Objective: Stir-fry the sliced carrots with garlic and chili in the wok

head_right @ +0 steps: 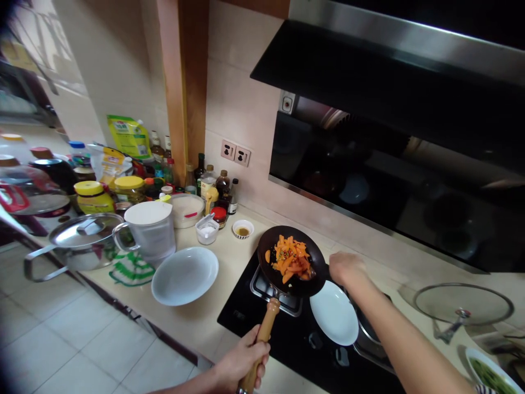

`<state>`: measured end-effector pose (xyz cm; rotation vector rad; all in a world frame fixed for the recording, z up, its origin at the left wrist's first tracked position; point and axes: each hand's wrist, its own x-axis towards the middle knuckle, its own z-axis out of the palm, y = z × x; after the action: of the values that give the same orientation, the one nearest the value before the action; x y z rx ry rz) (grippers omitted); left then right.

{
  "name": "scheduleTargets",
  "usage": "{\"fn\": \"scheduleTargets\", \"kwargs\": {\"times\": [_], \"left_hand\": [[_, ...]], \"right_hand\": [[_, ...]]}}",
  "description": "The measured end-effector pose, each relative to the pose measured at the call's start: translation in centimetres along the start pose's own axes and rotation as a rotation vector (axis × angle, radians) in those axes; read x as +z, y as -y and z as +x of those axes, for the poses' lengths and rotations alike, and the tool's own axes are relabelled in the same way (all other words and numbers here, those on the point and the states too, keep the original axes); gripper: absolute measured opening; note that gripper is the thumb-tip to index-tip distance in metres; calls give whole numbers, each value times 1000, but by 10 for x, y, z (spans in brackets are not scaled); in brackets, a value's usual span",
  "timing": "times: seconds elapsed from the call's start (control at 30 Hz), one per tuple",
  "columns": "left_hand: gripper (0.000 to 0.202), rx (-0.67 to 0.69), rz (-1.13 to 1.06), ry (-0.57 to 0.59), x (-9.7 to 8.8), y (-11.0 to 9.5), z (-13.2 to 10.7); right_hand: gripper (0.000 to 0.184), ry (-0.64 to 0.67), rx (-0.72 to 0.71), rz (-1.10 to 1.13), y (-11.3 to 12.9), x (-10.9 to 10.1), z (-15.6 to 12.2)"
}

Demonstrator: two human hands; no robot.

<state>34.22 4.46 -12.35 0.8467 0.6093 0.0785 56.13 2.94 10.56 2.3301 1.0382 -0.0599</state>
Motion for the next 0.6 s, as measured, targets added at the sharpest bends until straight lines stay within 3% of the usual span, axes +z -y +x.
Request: {"fn": "scheduleTargets", "kwargs": {"times": [0.13,0.27,0.43,0.6], "left_hand": [[34,-1,-3,3,0,1,0],[29,4,17,-2,-1,2,2],[30,18,17,-27,-1,3,2],[31,0,14,-33,0,4,2]], "right_hand": [[39,-146,-24,-11,13,38,-16],[46,-336,-65,-170,-10,45,-34],[43,-220,-30,-126,-42,30,-17],[39,-234,-60,-42,-11,35,6]]}}
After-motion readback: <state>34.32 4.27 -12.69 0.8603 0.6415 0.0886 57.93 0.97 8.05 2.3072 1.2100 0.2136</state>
